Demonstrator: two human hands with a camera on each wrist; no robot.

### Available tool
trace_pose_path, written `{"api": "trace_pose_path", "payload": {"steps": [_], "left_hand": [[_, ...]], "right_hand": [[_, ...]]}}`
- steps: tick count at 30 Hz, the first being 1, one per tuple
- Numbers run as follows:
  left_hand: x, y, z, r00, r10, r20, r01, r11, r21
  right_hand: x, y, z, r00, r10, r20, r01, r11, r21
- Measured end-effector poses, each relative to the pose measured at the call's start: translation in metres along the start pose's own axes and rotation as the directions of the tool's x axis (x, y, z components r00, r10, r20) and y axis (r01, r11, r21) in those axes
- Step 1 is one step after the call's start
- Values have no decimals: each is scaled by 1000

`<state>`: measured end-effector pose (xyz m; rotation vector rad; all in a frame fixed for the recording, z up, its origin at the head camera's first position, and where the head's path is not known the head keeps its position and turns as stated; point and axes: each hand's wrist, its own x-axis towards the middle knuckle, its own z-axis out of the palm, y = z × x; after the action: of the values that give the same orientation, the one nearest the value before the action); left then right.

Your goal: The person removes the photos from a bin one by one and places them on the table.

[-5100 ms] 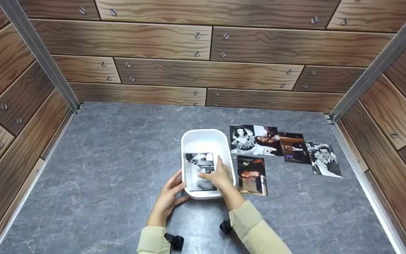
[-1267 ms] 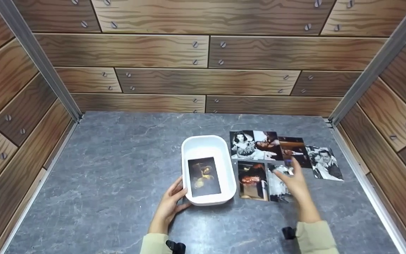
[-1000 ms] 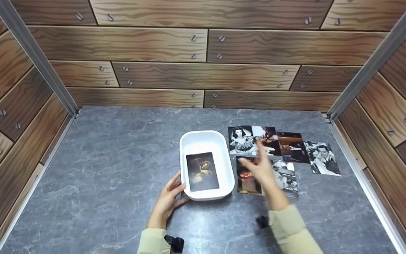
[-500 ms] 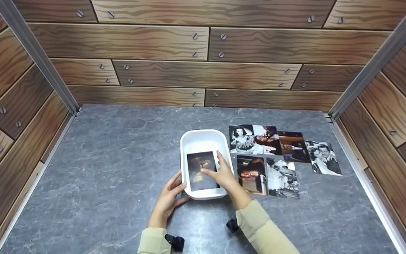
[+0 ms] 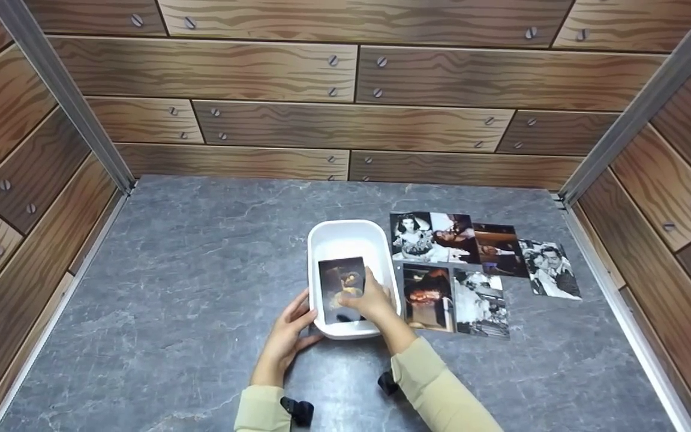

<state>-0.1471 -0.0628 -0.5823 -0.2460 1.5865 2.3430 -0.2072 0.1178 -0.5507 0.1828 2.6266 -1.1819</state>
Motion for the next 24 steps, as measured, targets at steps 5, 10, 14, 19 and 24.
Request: {"api": "trace_pose_path", "payload": {"steps": [5,10,14,19,24], "left_hand": [[1,0,-1,1000,-1,-1,1,1000,-4],[2,-1,-1,1000,3,-1,-3,1000,-4],[2,-1,-1,1000,1,-6,-1,1000,-11],[1,-1,0,1000,-3,-6,3,1000,1],[1,-1,-1,1000,-1,-12,1,1000,-2]], "right_hand": [[0,-2,-1,1000,-4,-6,4,1000,5],[3,-4,0,1000,20,-4,-20,999,46],[9,-4,2,999,38,-12,-37,994,103],[14,-2,5,997,59,-39,-49,976,213],[16,0,7,996,41,-79,-21,971,238]]}}
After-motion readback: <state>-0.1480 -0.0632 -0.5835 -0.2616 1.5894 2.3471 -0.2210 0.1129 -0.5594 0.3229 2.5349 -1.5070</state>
